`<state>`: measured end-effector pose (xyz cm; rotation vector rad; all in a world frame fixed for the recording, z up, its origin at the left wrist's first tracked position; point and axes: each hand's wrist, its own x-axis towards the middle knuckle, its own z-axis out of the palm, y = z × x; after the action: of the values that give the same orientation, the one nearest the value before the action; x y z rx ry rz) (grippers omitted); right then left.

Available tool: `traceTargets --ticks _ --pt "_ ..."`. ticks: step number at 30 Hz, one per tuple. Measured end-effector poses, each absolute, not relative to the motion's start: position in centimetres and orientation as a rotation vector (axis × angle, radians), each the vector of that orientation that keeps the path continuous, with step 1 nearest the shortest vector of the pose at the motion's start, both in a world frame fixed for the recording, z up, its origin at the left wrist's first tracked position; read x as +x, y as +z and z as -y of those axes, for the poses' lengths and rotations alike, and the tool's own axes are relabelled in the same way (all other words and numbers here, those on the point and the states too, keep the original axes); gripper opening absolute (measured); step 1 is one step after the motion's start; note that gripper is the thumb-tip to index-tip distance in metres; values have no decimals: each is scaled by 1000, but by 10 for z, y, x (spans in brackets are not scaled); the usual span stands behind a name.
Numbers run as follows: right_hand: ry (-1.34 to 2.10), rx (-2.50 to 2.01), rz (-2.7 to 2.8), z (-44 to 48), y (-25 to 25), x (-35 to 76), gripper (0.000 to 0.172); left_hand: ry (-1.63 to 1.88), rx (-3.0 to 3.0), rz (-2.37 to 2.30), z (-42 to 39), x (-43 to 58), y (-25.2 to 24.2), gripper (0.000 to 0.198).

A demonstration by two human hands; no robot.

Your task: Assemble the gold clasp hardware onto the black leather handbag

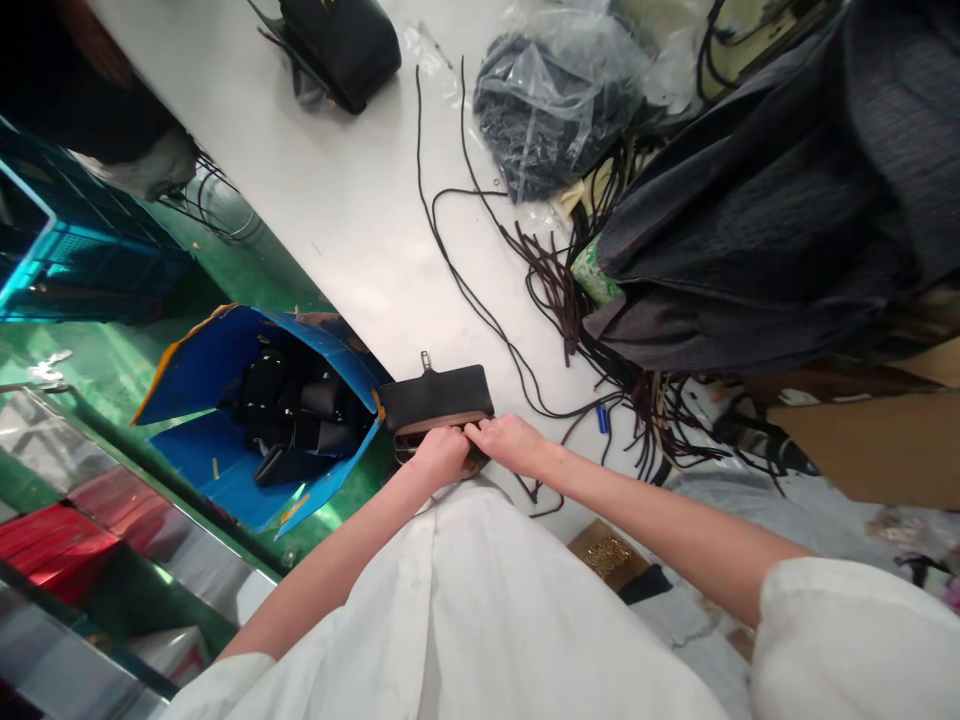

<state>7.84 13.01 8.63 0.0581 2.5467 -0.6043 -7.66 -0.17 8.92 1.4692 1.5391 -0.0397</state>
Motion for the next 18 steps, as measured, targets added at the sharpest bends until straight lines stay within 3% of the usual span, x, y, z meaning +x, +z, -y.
traceTargets --ticks 9,18 --pt "-559 374 -2711 -138 106 83 30 41 1134 -1715 -5 -63 65 35" --pt "-1125 1222 -2416 -55 154 50 51 112 864 -2012 5 -64 88 30"
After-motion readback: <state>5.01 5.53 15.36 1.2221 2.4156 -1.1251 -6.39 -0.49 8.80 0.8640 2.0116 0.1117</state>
